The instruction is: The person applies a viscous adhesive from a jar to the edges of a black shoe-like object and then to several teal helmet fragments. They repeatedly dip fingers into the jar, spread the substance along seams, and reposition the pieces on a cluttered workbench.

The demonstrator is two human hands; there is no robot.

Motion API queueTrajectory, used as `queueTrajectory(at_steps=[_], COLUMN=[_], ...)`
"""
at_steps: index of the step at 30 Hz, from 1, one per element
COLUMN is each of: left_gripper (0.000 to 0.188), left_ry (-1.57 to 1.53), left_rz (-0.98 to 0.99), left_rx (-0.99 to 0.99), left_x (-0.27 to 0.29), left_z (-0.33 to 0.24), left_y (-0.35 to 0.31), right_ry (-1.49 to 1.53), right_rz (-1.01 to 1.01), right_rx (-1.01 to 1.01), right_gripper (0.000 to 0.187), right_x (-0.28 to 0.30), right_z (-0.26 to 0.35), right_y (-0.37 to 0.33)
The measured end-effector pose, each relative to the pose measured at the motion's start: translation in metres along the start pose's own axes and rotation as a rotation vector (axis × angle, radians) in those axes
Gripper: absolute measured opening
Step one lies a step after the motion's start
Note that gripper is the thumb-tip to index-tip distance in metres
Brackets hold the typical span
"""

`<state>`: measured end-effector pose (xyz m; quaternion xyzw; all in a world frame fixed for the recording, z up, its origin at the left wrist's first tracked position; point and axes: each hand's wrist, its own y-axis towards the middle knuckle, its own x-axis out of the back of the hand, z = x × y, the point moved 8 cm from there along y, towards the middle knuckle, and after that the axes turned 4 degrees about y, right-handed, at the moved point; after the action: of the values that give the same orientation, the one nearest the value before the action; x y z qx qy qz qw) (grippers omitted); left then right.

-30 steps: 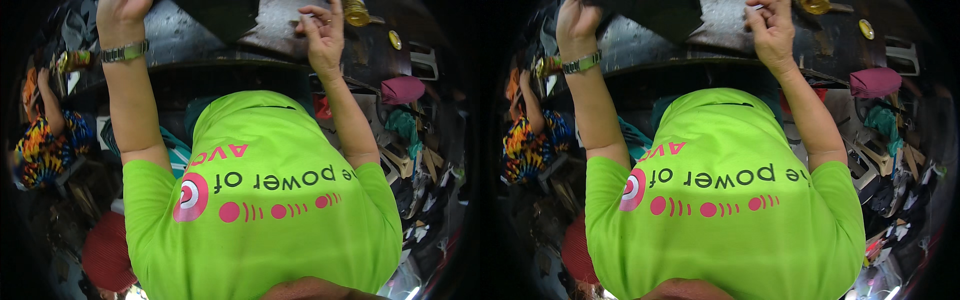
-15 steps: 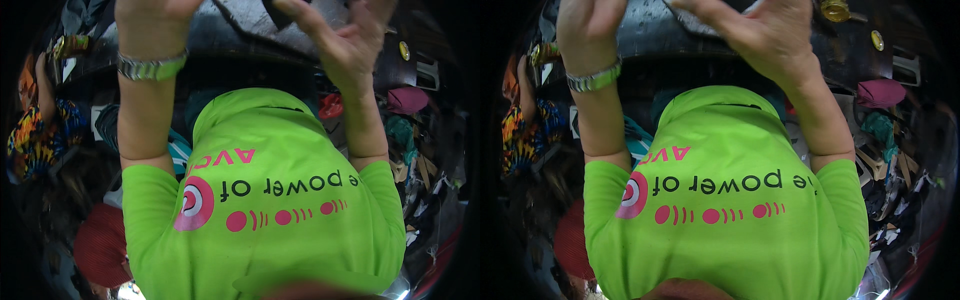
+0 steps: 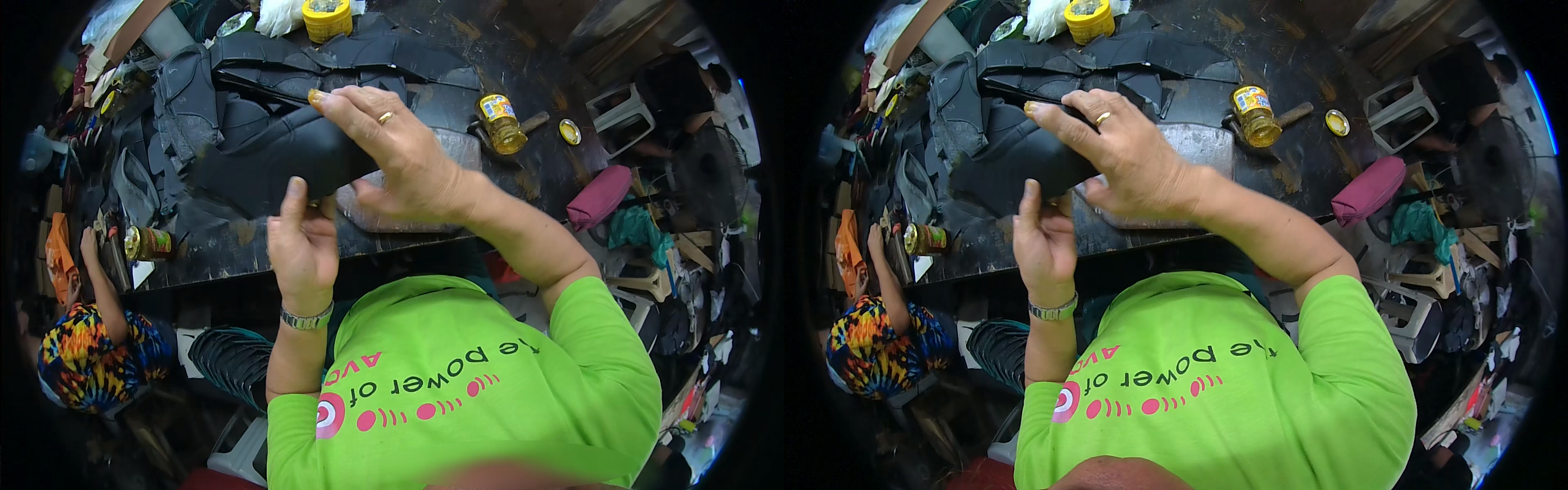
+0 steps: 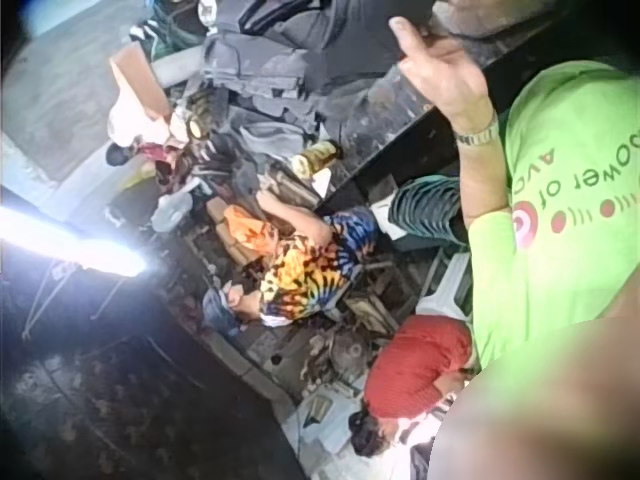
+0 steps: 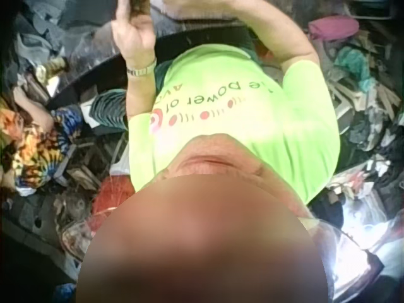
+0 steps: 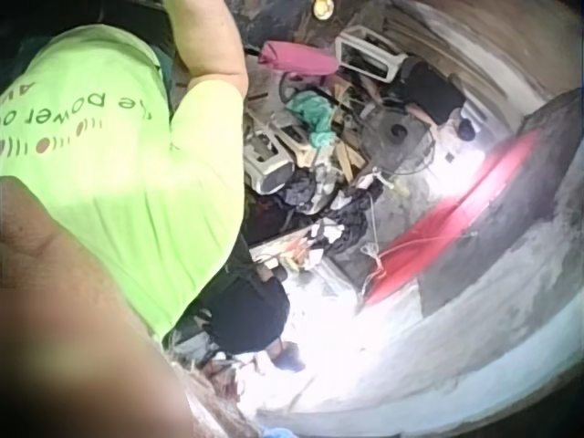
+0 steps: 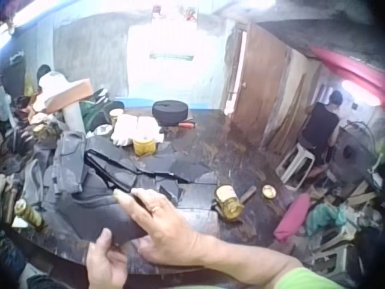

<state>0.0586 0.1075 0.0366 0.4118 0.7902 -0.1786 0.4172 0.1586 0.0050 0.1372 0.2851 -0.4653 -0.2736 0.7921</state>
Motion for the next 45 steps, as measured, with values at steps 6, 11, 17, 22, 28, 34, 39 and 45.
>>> queueTrajectory(at_steps=[6,11,17,22,28,34,39,45], left_gripper=[0.018,0.018,0.014,0.010,0.004,0.015,0.042,0.038], left_ry=[0.845,1.467,1.563,1.561,1.539,0.545,1.032,1.114], left_rz=[0.089,0.216,0.200,0.200,0.210,0.352,0.394,0.185], left_rx=[0.028,-0.566,-0.603,-0.589,-0.627,0.319,0.432,0.794], left_x=[0.022,0.011,0.012,0.011,0.013,0.069,0.106,0.142], left_z=[0.029,0.025,0.032,0.031,0.027,0.061,0.075,-0.008], left_y=[-0.021,-0.021,-0.022,-0.021,-0.024,-0.083,-0.158,-0.173], right_ry=[-0.163,-0.110,-0.154,-0.245,0.194,0.107,0.138,-0.034], right_rz=[0.225,0.435,0.516,0.344,0.105,0.225,0.145,0.186], right_rx=[0.010,-0.203,-0.505,-0.331,-0.246,-0.259,-0.359,-0.195], right_gripper=[0.104,0.103,0.116,0.100,0.088,0.087,0.086,0.083], right_x=[0.051,0.054,0.004,0.013,0.001,-0.054,-0.050,-0.052], right_z=[-0.087,-0.201,-0.299,-0.270,-0.114,-0.064,-0.076,-0.058], right_y=[0.033,0.059,0.034,0.043,-0.016,-0.087,-0.092,-0.087])
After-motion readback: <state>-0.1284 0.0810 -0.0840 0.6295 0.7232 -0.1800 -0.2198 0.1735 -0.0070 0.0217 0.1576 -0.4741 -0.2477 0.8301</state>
